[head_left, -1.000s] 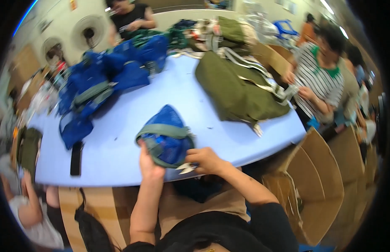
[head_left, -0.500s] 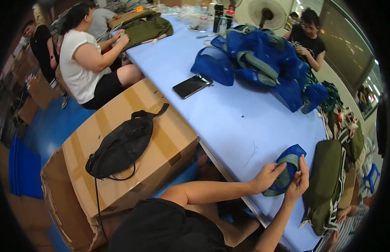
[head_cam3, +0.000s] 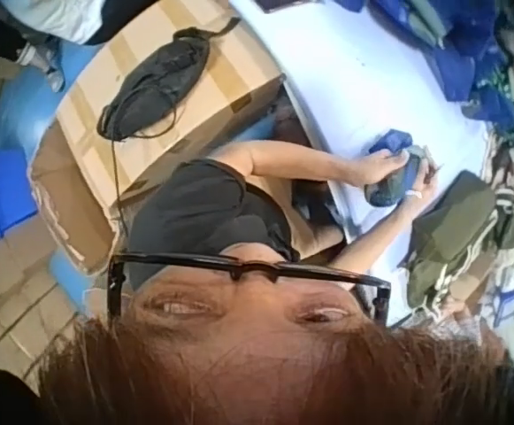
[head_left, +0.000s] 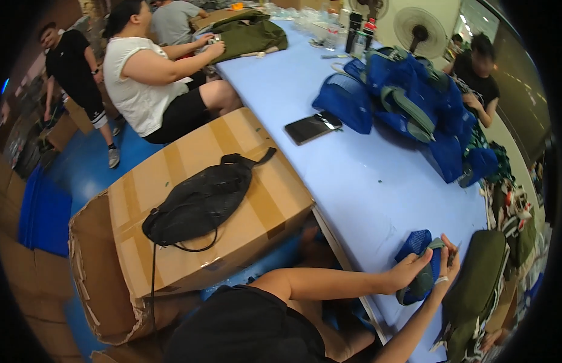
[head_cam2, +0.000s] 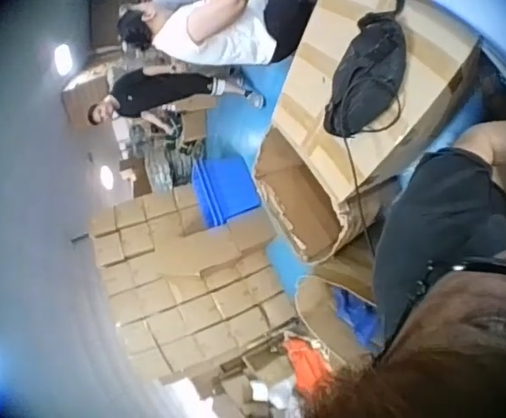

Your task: Trimming excess threads and finishing blue mesh bags using thread nippers.

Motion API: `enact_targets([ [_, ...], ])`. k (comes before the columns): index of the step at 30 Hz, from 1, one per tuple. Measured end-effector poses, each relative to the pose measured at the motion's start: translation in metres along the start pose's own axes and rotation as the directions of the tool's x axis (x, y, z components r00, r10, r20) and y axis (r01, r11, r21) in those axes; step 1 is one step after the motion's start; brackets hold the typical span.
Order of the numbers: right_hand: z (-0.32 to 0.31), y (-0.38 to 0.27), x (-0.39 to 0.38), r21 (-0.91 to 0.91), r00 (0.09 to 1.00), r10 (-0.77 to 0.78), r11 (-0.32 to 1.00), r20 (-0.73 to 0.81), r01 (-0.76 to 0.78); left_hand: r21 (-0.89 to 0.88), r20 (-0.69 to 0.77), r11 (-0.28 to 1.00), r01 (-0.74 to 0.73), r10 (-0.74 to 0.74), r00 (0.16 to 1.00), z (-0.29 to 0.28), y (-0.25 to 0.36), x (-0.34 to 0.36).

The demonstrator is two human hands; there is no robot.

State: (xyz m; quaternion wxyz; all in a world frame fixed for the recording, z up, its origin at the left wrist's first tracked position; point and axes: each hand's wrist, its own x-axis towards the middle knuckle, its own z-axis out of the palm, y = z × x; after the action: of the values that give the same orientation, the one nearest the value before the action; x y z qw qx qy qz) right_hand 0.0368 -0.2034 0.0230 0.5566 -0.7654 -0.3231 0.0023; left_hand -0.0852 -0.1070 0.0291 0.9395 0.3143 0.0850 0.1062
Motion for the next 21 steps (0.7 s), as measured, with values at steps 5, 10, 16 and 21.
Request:
enact_targets([
  [5,0.006,-0.003,-0.010,0.063,0.937,-0.079,0.992,-0.341,0.106,0.227,-0.006,0.968,-0.103,0.107,0.994,-0.016,0.003,0.024],
  [10,-0.003,0.010,-0.018,0.096,0.862,-0.059,0.988,-0.503,0.124,0.190,-0.136,0.956,-0.222,0.250,0.959,-0.017,0.006,0.055],
  [16,0.012,0.037,-0.019,0.040,0.887,0.027,0.999,-0.461,-0.009,0.266,-0.078,0.928,-0.260,0.290,0.954,-0.060,-0.007,0.112],
  [21,0.021,0.011,-0.014,0.182,0.928,0.021,0.982,-0.373,0.051,-0.057,0.138,0.967,-0.248,0.254,0.957,-0.041,0.023,0.082],
])
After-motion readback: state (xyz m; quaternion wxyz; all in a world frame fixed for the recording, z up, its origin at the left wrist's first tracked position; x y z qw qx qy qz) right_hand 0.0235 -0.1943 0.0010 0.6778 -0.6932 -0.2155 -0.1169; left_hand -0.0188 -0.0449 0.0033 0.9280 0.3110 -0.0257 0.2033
